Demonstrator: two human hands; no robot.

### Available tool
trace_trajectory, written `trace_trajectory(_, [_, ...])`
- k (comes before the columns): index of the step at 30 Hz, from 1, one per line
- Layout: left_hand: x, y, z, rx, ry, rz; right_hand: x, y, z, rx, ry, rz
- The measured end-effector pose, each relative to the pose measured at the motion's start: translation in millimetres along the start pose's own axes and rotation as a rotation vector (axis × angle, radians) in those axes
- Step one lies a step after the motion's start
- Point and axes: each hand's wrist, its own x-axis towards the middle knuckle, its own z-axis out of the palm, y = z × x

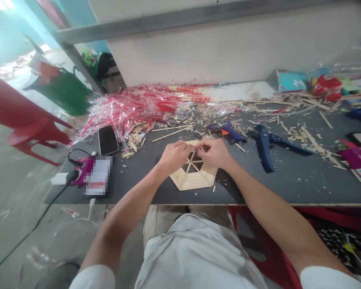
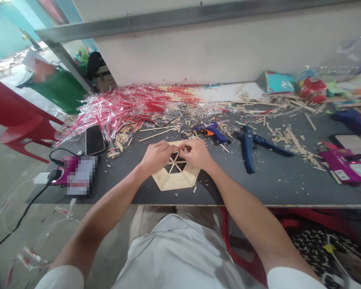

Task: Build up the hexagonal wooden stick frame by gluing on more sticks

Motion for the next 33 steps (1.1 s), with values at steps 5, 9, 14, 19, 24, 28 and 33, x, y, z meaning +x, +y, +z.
trace_trajectory(5, [0.3, 0.4, -0.1, -0.004, -0.029, 0.002, -0.1, 0.0, 0.7, 0.004, -0.005, 0.027])
trace_trajectory(9, [0.2, -0.2, -1.4, -0.011, -0.060, 0.001, 0.1, 0.9, 1.7, 0.017, -0.012, 0.042])
trace_trajectory(14, [0.3, 0.3, -3.6, -0.013, -0.097, -0.028, 0.8, 0.8, 1.5, 0.015, -0.024, 0.065])
trace_trajectory(19, [0.7, 0.7, -2.6, -0.033, -0.112, -0.045, 0.7, -1.9, 0.4, 0.017, -0.035, 0.049])
trace_trajectory(24, [0.8, -1.3, -0.2, -0.038, -0.089, -0.044, 0.5, -3.3, 1.3, -0.011, -0.032, 0.055])
trace_trajectory(28, [1.0, -3.0, -0.2, -0.038, -0.114, -0.047, 1.4, -1.7, 3.0, 0.006, -0.042, 0.078])
trace_trajectory(33, [1.1, -2.7, -2.8, -0.038, -0.130, -0.057, 2.9, 1.5, 3.1, 0.012, -0.061, 0.090])
